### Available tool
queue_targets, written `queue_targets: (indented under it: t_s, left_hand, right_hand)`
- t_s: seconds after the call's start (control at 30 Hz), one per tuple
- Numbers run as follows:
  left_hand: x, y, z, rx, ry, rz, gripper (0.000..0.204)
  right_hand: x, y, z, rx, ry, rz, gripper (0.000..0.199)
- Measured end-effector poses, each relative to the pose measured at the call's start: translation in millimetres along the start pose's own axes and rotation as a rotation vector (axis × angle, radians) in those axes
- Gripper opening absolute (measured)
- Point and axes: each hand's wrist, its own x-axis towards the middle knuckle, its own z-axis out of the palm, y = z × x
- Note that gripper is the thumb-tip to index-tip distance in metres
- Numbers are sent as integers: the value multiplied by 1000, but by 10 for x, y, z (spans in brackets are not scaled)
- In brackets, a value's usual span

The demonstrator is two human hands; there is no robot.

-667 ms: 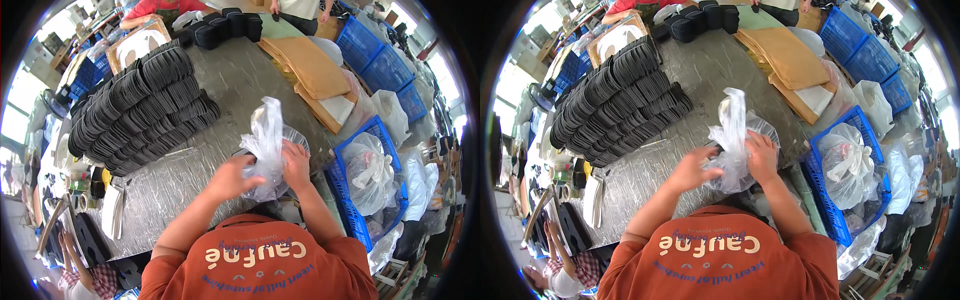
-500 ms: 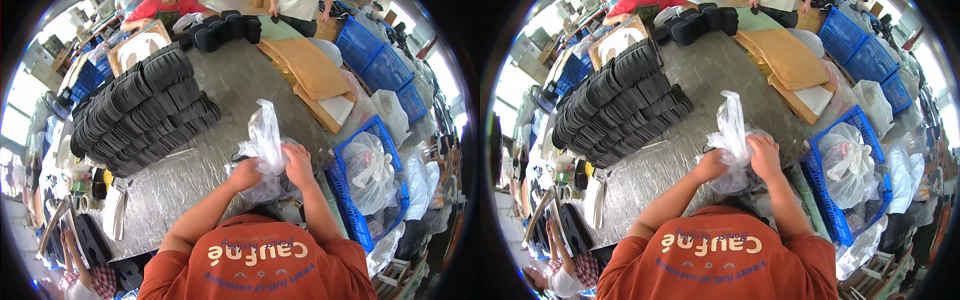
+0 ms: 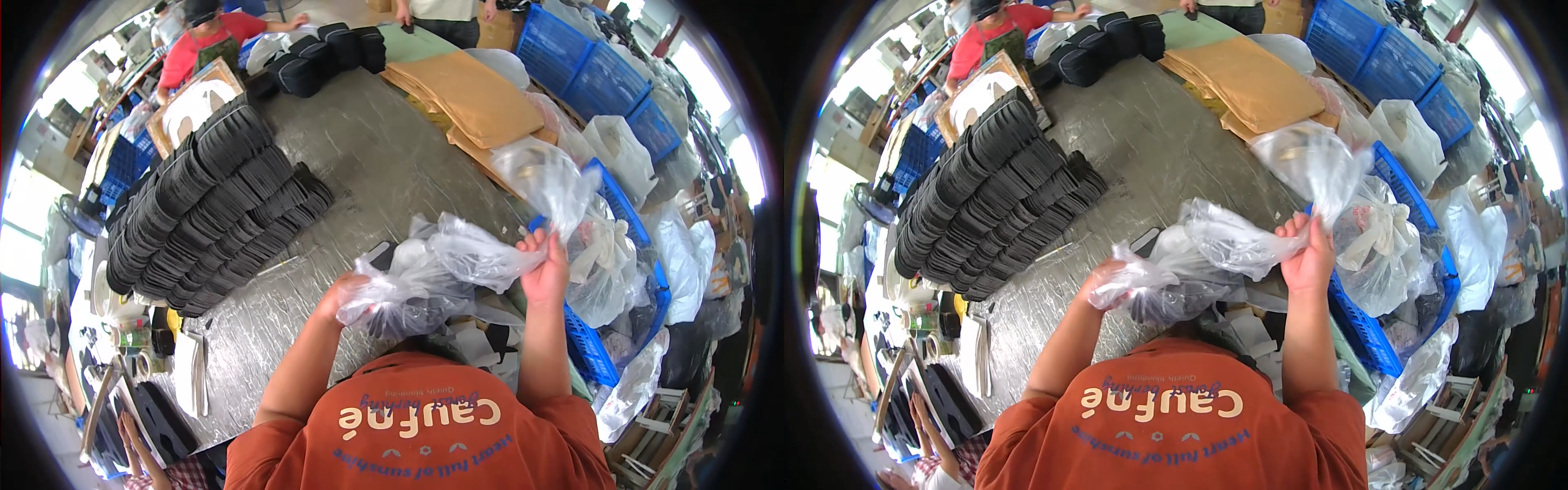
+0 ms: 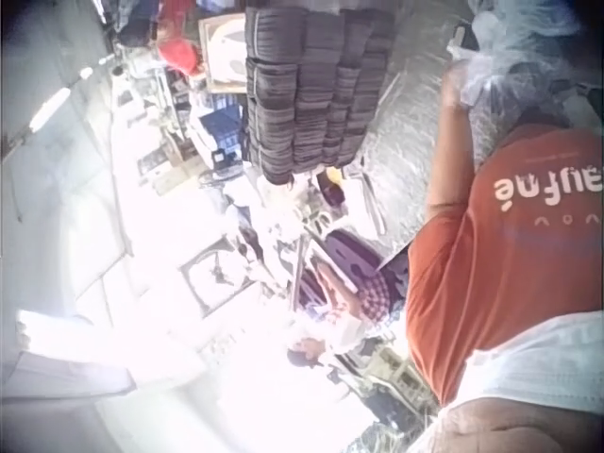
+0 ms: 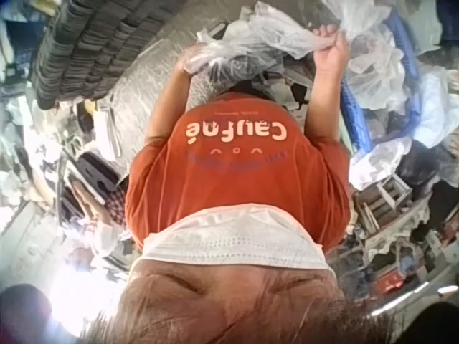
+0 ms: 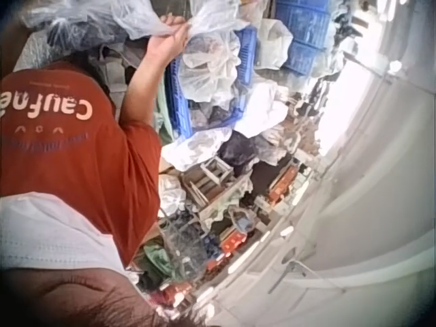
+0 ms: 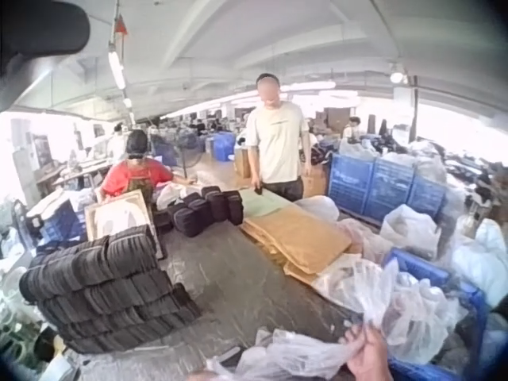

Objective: Gathering Various shoe parts from bins and putting them into plastic bags.

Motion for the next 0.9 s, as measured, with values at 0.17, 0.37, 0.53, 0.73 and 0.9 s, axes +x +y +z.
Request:
queue_targets:
  t_s: [0.17,0.37,0.53,0.73,0.9]
  left_hand:
    - [-474,-135,-544,-759,-322,599,39]
    - [-1182,-1056,-1961,-439,324,807,29]
    - [-1554,-590,-1471,766,1255,221,49]
    - [-1128,-63,-168,628,711,738,48]
    - [-306,-494,139,333,198,933,33]
  right_hand:
    - [10,66,333,87,97,34,29]
    - [-21,306,346,264,-50,328,51]
    - [-43,672,432,218,-121,443,57]
    - [-174,1120,500,318,-102,614,67]
    - [-293,1403,-37,39,171,814,65]
